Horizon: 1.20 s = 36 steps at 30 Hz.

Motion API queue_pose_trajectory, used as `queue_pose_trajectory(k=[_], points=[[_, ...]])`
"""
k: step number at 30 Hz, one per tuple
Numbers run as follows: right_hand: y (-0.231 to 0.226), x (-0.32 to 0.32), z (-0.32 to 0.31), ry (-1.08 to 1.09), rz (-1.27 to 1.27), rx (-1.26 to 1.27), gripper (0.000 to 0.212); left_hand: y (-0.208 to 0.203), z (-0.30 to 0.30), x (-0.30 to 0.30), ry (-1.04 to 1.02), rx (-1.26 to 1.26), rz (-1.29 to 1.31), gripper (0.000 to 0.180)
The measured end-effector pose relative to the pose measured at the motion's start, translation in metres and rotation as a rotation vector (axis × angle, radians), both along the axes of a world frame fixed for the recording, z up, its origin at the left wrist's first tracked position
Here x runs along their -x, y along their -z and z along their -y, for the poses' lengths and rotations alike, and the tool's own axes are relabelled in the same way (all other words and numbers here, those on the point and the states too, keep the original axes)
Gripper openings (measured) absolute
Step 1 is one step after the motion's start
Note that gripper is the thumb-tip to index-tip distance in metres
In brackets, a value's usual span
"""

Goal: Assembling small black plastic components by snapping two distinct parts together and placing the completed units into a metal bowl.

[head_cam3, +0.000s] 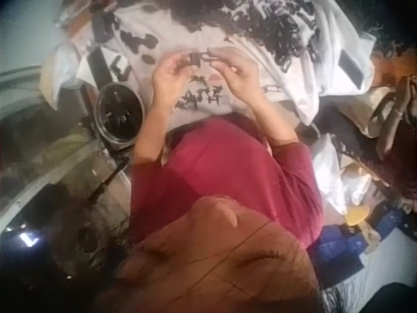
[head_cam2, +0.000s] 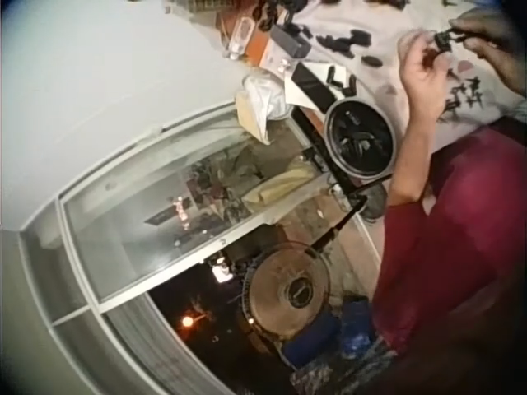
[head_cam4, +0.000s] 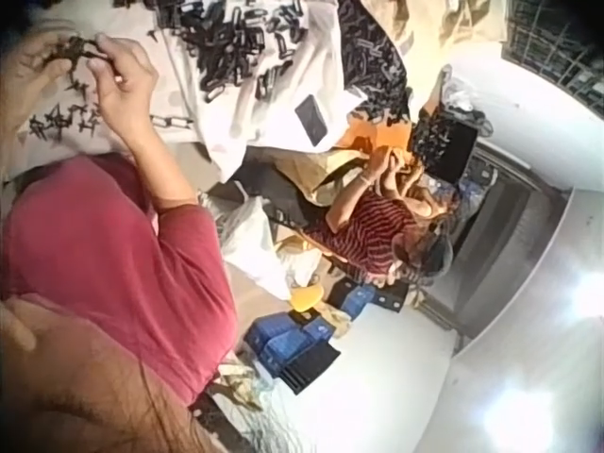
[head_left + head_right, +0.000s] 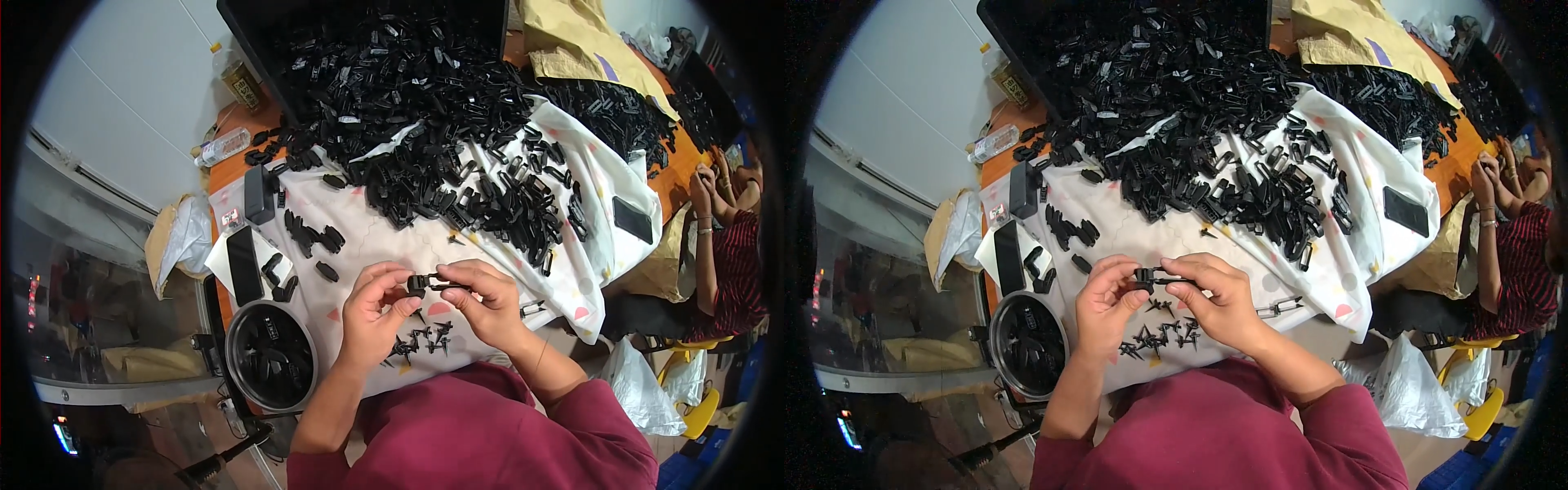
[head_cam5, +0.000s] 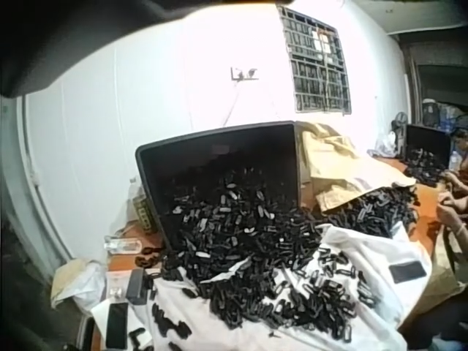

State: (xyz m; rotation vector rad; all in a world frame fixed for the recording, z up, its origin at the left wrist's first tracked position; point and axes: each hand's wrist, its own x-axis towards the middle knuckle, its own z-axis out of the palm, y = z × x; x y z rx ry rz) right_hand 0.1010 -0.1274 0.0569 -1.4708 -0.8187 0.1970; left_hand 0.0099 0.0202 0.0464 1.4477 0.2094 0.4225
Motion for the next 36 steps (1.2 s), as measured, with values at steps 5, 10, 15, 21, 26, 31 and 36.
queue_pose_trajectory(k=[5,10,15,21,26,31,36], points=[[-0.001,-0.002,0.003,0.014,0.074,0.017,0.028,-0.001,0.0,0.003,0.052,-0.057,-0.071,0.032],[0.002,-0.007,0.006,0.049,0.536,0.141,0.037,-0.011,-0.002,0.005,-0.027,-0.78,0.031,0.031],[0.009,0.004,-0.001,0.157,0.604,0.11,0.037,0.007,0.028,-0.001,-0.02,0.291,-0.003,0.027],[0.024,0.017,0.003,-0.03,-0.45,0.183,0.028,0.024,0.025,0.0,-0.039,0.519,-0.064,0.026],[0.035,-0.008,-0.013,-0.071,-0.298,0.389,0.016,0.038,-0.008,0.0,-0.154,0.459,-0.216,0.022],[0.077,-0.093,-0.028,0.482,0.657,0.796,0.02,0.047,-0.119,-0.001,-0.542,-0.148,-0.463,0.025],[0.09,-0.097,-0.035,0.389,0.769,0.955,0.019,0.052,-0.137,0.005,-0.191,-1.272,-0.468,0.024]])
